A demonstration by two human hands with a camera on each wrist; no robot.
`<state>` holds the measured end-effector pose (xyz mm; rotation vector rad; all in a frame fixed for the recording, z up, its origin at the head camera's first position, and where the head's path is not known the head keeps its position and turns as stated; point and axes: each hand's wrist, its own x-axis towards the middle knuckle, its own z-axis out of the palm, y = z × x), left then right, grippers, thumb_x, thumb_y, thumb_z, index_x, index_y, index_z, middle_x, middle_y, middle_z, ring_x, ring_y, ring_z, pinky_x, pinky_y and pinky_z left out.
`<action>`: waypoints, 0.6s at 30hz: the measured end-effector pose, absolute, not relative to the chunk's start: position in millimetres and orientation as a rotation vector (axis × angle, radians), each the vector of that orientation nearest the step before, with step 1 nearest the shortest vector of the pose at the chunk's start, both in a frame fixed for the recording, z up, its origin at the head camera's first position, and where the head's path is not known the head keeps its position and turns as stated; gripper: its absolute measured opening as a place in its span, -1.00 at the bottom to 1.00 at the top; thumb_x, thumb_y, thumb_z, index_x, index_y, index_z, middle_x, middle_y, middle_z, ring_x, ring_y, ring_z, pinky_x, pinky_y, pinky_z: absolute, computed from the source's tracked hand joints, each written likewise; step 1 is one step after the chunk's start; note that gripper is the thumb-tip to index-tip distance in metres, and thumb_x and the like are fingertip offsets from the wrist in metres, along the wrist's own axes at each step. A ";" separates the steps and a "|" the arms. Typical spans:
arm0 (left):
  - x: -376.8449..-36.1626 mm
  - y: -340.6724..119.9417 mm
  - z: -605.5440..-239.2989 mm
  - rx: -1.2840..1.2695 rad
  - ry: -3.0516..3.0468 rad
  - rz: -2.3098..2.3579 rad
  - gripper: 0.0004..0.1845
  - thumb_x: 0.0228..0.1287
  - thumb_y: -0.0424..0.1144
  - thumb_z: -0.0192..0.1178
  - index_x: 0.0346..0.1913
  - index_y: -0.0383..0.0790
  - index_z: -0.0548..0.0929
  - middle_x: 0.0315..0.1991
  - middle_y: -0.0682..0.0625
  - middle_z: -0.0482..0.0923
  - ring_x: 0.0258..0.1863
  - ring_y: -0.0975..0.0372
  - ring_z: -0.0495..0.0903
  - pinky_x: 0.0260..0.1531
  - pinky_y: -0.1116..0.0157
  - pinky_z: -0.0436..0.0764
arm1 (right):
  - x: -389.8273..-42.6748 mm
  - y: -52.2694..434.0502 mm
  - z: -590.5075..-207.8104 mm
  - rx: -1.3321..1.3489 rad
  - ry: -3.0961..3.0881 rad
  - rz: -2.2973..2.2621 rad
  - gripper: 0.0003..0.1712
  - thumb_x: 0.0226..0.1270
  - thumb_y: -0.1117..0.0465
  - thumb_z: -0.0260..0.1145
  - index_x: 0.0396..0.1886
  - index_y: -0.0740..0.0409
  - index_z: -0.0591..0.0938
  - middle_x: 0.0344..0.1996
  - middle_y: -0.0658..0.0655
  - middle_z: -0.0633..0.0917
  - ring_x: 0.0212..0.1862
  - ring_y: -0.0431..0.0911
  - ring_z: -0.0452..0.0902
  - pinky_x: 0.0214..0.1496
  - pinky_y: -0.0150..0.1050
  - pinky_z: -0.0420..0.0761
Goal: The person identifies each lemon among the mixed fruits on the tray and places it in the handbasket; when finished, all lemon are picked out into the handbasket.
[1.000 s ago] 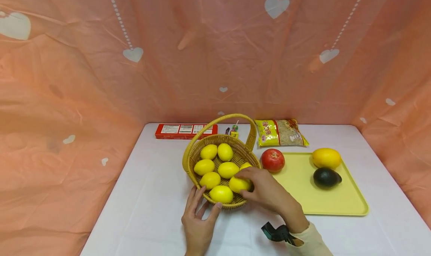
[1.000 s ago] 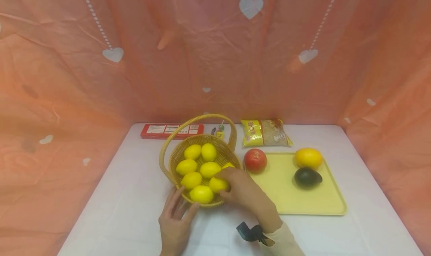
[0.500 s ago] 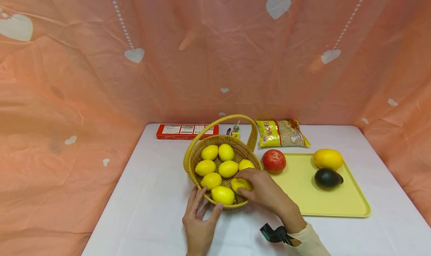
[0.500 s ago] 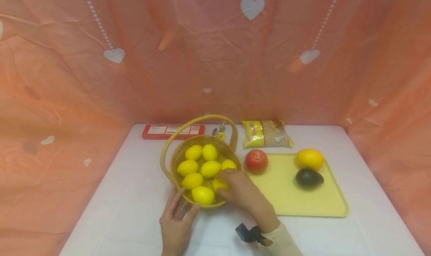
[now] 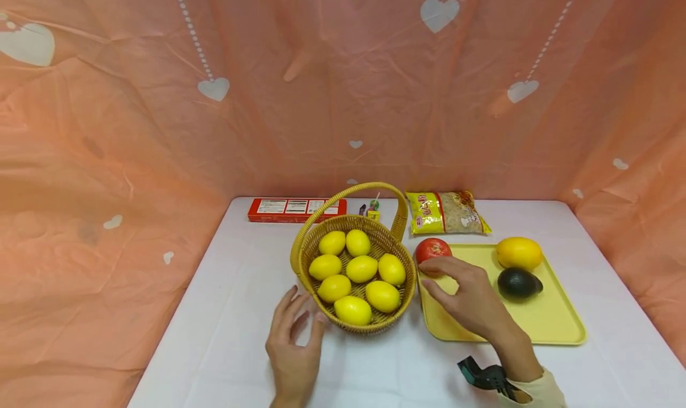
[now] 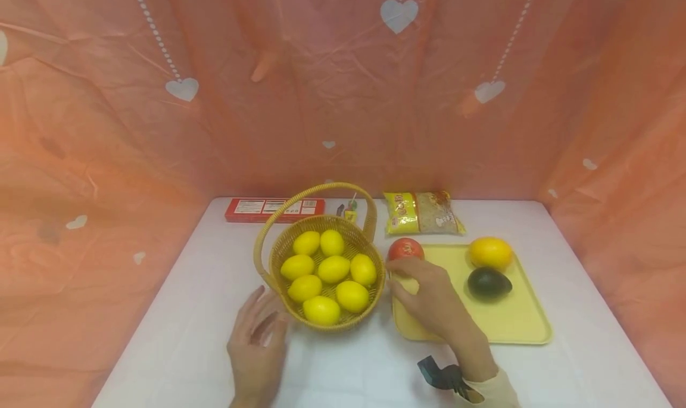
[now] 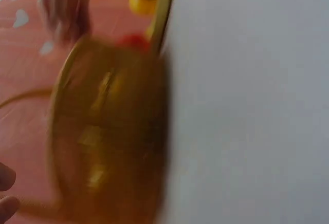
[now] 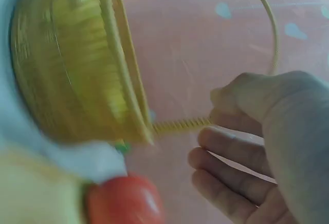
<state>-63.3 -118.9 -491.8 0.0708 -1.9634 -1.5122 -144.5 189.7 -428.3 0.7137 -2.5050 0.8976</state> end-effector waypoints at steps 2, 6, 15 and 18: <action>-73.4 -142.5 -477.9 -0.006 -1.933 -1.360 -0.53 0.24 -0.61 0.47 0.23 -0.38 0.78 0.37 -0.28 0.64 0.37 0.28 0.62 0.20 0.43 0.76 | -145.9 205.9 -419.2 0.683 -2.464 0.851 -0.63 0.24 0.34 0.65 0.05 0.09 0.86 0.00 0.05 0.88 0.06 0.05 0.82 0.34 -0.57 0.61; -100.4 -193.5 -428.8 -0.118 -1.842 -1.055 -0.57 0.19 -0.56 0.42 0.17 -0.42 0.81 0.19 -0.34 0.75 0.21 0.20 0.71 0.21 0.58 0.67 | -153.2 234.9 -392.7 0.666 -2.338 0.772 -0.52 0.14 0.37 0.65 0.10 0.18 0.83 0.06 0.20 0.85 0.10 0.17 0.76 0.40 -0.81 0.25; -141.1 -238.9 -275.2 -0.248 -1.637 -0.632 -0.40 0.45 0.12 0.22 0.14 -0.41 0.78 0.13 -0.39 0.73 0.14 -0.35 0.67 0.41 0.10 0.66 | -171.9 265.9 -303.4 0.574 -2.109 0.515 0.01 0.57 -0.54 0.10 0.31 0.33 0.72 0.24 0.44 0.72 0.26 0.43 0.58 0.68 -0.31 0.40; -146.8 -243.4 -246.7 -0.297 -1.642 -0.535 -0.29 0.53 0.27 0.11 0.18 -0.39 0.75 0.21 -0.38 0.69 0.21 -0.39 0.59 0.43 -0.10 0.56 | -174.7 263.7 -280.3 0.531 -2.030 0.478 0.05 0.55 -0.54 0.12 0.34 0.39 0.68 0.29 0.49 0.68 0.30 0.52 0.53 0.69 0.07 0.45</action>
